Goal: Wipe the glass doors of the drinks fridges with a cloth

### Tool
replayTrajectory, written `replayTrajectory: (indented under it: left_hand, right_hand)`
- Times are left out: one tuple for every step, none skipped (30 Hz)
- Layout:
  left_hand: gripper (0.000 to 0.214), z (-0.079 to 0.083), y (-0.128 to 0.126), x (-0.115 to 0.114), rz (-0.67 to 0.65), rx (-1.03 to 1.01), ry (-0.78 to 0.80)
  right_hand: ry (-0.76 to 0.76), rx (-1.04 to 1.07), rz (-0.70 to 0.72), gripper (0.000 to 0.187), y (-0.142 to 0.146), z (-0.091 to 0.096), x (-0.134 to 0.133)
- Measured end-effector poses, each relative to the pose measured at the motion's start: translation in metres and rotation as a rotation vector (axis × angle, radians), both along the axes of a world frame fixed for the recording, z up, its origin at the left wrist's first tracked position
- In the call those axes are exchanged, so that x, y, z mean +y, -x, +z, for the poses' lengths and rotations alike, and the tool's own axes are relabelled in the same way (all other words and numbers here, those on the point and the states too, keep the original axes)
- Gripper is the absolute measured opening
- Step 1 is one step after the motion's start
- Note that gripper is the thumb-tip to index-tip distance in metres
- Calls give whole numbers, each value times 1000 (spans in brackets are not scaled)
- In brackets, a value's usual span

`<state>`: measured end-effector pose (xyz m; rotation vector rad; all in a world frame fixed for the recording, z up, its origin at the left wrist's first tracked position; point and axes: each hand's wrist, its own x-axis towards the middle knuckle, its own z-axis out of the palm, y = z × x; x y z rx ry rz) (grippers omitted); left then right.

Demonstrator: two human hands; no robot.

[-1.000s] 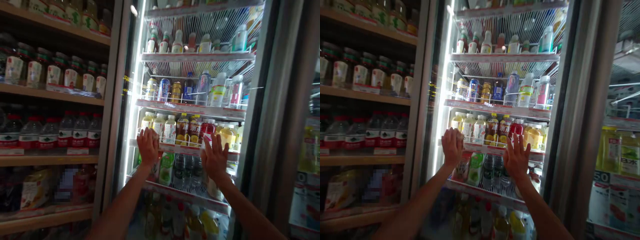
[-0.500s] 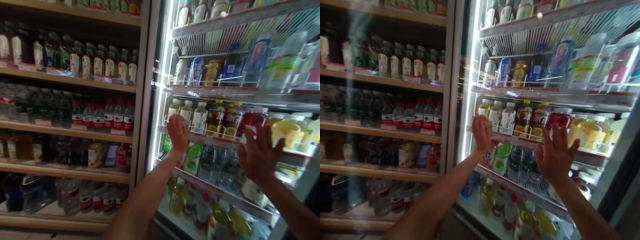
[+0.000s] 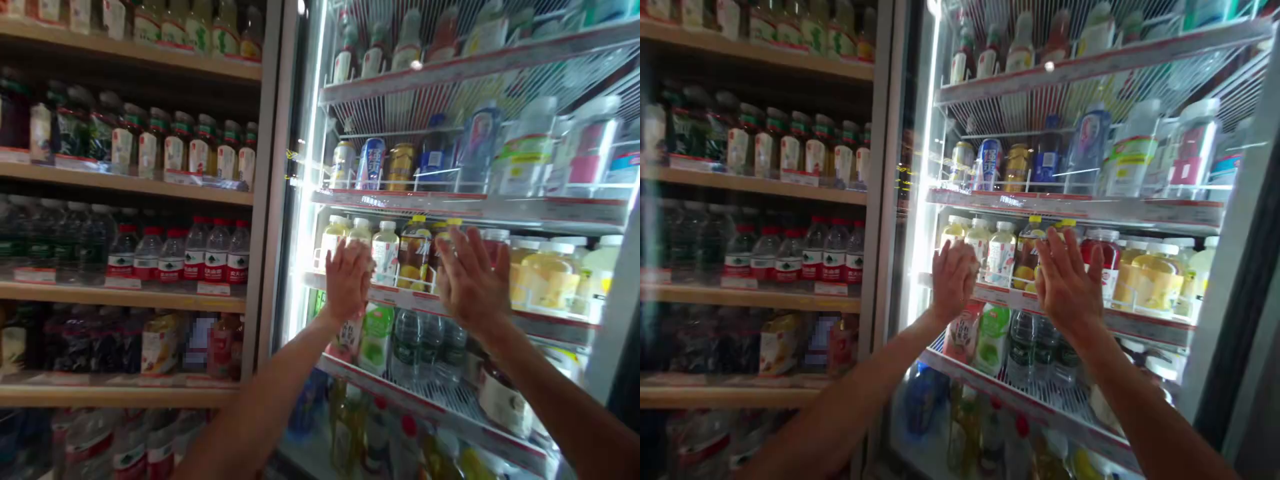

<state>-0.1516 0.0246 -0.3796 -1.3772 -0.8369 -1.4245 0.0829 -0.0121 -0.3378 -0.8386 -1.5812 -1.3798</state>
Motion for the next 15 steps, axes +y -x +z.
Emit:
replayTrajectory:
  left_hand:
    - [39, 4, -5, -2, -12, 137, 5]
    - [40, 9, -5, -2, -12, 217, 17]
    - [42, 15, 1, -2, -1, 220, 28]
    - [43, 23, 10, 0, 12, 142, 40]
    - [45, 32, 20, 2, 22, -3, 51]
    - [46, 40, 28, 4, 27, -177, 57]
    - [47, 47, 32, 6, 25, -326, 53]
    - [47, 53, 31, 7, 17, -407, 41]
    - [47, 58, 25, 7, 4, -399, 26]
    - [46, 60, 16, 7, -12, -306, 13]
    - [45, 63, 5, 5, -27, -159, 5]
    - [45, 65, -5, 4, -40, -2, 3]
    - [44, 68, -10, 2, -51, 126, 9]
    - [44, 73, -11, 1, -59, 197, 21]
    - [44, 79, -7, 1, -66, 191, 34]
  right_hand:
    - [9, -2, -7, 50, 0, 1, -1]
    - [22, -10, -17, 49, -2, 2, -3]
    - [31, -21, -30, 49, -5, 6, -4]
    - [32, -26, -44, 47, -9, 10, -6]
    - [23, -11, -60, 46, -14, 16, -8]
    - [5, 27, -76, 45, -20, 22, -9]
    - [-12, 79, -92, 44, -25, 29, -11]
    - [-29, 140, -105, 44, -30, 36, -12]
    - [-37, 191, -116, 46, -34, 42, -12]
    - [-39, 220, -125, 47, -37, 47, -13]
    - [-38, 225, -132, 48, -39, 50, -13]
    - [-39, 214, -137, 49, -41, 52, -12]
    - [-45, 196, -138, 49, -42, 53, -12]
    - [-53, 176, -137, 48, -43, 53, -11]
    - [-59, 158, -133, 46, -44, 52, -11]
